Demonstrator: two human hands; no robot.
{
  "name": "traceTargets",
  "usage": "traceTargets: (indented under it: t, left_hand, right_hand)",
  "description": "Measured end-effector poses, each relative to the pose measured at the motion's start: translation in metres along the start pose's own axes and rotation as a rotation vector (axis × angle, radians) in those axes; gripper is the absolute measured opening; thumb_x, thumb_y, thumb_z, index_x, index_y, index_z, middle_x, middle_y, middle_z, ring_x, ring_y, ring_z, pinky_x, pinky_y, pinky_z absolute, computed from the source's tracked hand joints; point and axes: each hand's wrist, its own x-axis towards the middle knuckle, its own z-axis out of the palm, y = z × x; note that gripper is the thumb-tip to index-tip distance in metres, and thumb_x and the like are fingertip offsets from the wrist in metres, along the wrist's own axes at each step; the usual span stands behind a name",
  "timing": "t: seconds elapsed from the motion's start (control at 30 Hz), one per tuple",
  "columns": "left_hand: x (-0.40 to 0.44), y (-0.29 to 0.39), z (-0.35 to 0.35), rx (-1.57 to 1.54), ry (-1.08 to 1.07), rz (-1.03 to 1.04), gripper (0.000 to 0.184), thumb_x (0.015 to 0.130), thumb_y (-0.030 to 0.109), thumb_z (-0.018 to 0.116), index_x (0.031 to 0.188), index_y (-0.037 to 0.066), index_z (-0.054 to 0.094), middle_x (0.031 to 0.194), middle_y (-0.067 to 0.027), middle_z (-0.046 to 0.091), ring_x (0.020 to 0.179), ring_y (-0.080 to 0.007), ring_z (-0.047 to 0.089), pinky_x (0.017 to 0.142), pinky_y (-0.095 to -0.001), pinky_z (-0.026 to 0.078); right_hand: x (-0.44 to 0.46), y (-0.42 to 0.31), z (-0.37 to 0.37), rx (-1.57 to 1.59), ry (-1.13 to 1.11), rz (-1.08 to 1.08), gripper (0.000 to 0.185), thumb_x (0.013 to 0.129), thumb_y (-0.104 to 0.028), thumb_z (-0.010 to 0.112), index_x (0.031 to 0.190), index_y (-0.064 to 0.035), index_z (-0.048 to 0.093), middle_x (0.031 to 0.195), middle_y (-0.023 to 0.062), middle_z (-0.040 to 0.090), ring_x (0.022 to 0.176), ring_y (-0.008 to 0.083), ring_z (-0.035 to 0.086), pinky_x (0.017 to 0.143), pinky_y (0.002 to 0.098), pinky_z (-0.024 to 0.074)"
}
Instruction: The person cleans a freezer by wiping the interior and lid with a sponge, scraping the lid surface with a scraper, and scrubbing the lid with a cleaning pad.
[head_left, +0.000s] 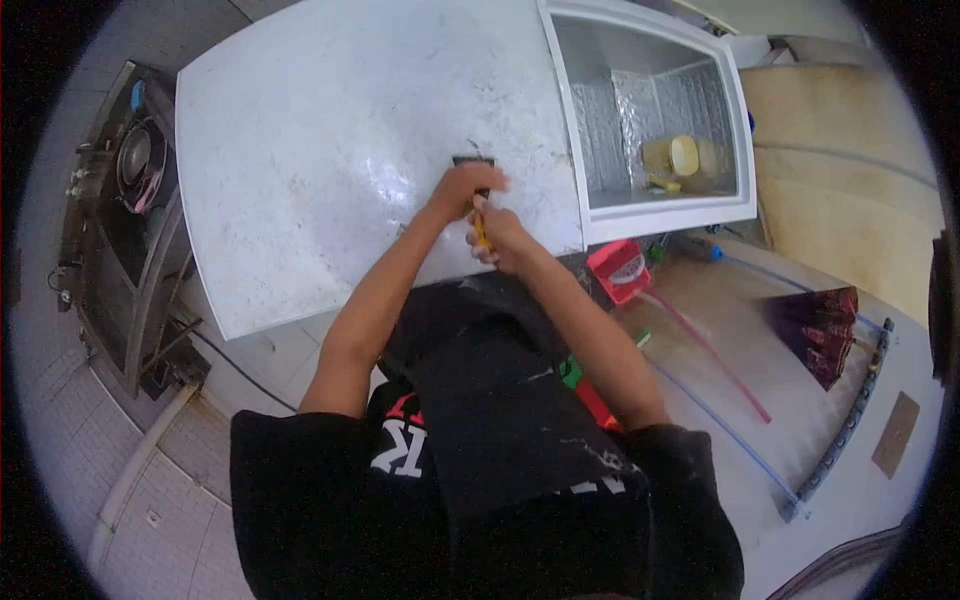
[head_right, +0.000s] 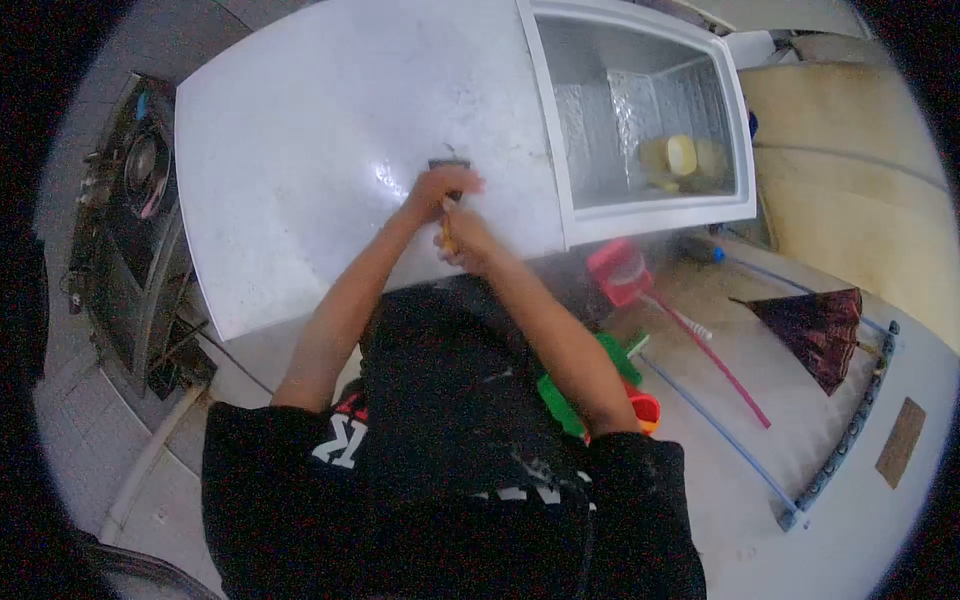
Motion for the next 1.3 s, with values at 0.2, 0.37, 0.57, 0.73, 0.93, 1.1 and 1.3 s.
traceTargets:
  t: [0.2, 0.37, 0.57, 0.73, 0.93, 1.1, 1.3]
  left_hand:
    - [-0.01, 0.019, 0.002, -0.099, -0.016, -0.222, 0.025, 0.073, 0.007, 0.063, 0.095, 0.014, 0.07, 0.105, -0.0021, 0.068, 0.102, -0.0234, 0.062, 0.094, -0.0329, 0.046]
    - [-0.022, 0.012, 0.015, 0.052, 0.015, -0.108, 0.021, 0.073, 0.016, 0.065, 0.094, 0.014, 0.07, 0.103, -0.0032, 0.069, 0.104, -0.0226, 0.062, 0.095, -0.0359, 0.045]
    - [-0.023, 0.014, 0.01, -0.16, 0.02, -0.191, 0.022, 0.071, 0.015, 0.065, 0.093, 0.014, 0.071, 0.102, -0.0007, 0.069, 0.104, -0.02, 0.062, 0.095, -0.0354, 0.045]
    - [-0.012, 0.026, 0.0, 0.003, 0.02, -0.067, 0.023, 0.072, 0.01, 0.062, 0.093, 0.014, 0.071, 0.104, -0.0004, 0.069, 0.105, -0.0178, 0.061, 0.098, -0.0346, 0.044]
    - [-0.026, 0.022, 0.016, -0.053, -0.04, -0.129, 0.021, 0.074, 0.01, 0.061, 0.092, 0.012, 0.071, 0.104, -0.0021, 0.068, 0.105, -0.0195, 0.061, 0.098, -0.0361, 0.043]
    - [-0.013, 0.031, 0.013, -0.026, 0.031, -0.262, 0.026, 0.07, 0.012, 0.062, 0.095, 0.013, 0.071, 0.104, -0.004, 0.068, 0.103, -0.0229, 0.062, 0.094, -0.0346, 0.045]
    - [-0.003, 0.041, 0.017, 0.078, 0.126, -0.234, 0.025, 0.075, 0.006, 0.058, 0.096, 0.014, 0.07, 0.106, -0.0028, 0.067, 0.103, -0.0203, 0.062, 0.094, -0.0339, 0.046]
  right_hand:
    - [-0.008, 0.006, -0.002, -0.082, -0.016, 0.081, 0.04, 0.093, -0.05, 0.044, 0.087, -0.0101, 0.045, 0.06, 0.0036, 0.048, 0.038, 0.0114, 0.039, 0.029, 0.0216, 0.0232]
    - [-0.006, 0.016, -0.008, -0.167, 0.009, 0.051, 0.04, 0.093, -0.051, 0.043, 0.091, -0.0104, 0.045, 0.06, 0.0044, 0.048, 0.038, 0.0117, 0.04, 0.03, 0.0219, 0.0216]
    - [-0.018, -0.001, 0.0, -0.122, -0.051, 0.158, 0.039, 0.095, -0.049, 0.04, 0.094, -0.0099, 0.042, 0.06, 0.0047, 0.047, 0.037, 0.0122, 0.039, 0.028, 0.0225, 0.0203]
    - [-0.009, 0.017, 0.0, -0.088, 0.004, 0.014, 0.039, 0.094, -0.049, 0.041, 0.094, -0.0092, 0.043, 0.062, 0.0058, 0.048, 0.037, 0.0126, 0.039, 0.028, 0.0226, 0.0209]
    - [-0.01, 0.032, -0.006, -0.092, 0.009, 0.1, 0.041, 0.094, -0.05, 0.042, 0.093, -0.0093, 0.044, 0.057, 0.0036, 0.047, 0.036, 0.0127, 0.04, 0.029, 0.0241, 0.0226]
    - [-0.001, 0.021, -0.024, -0.154, -0.053, 0.012, 0.041, 0.093, -0.051, 0.042, 0.093, -0.0098, 0.045, 0.057, 0.0039, 0.048, 0.036, 0.0133, 0.041, 0.029, 0.0257, 0.0231]
    - [-0.004, 0.0, -0.034, -0.34, -0.051, 0.041, 0.044, 0.093, -0.052, 0.041, 0.096, -0.0088, 0.048, 0.06, 0.0038, 0.051, 0.036, 0.0127, 0.043, 0.029, 0.0255, 0.0235]
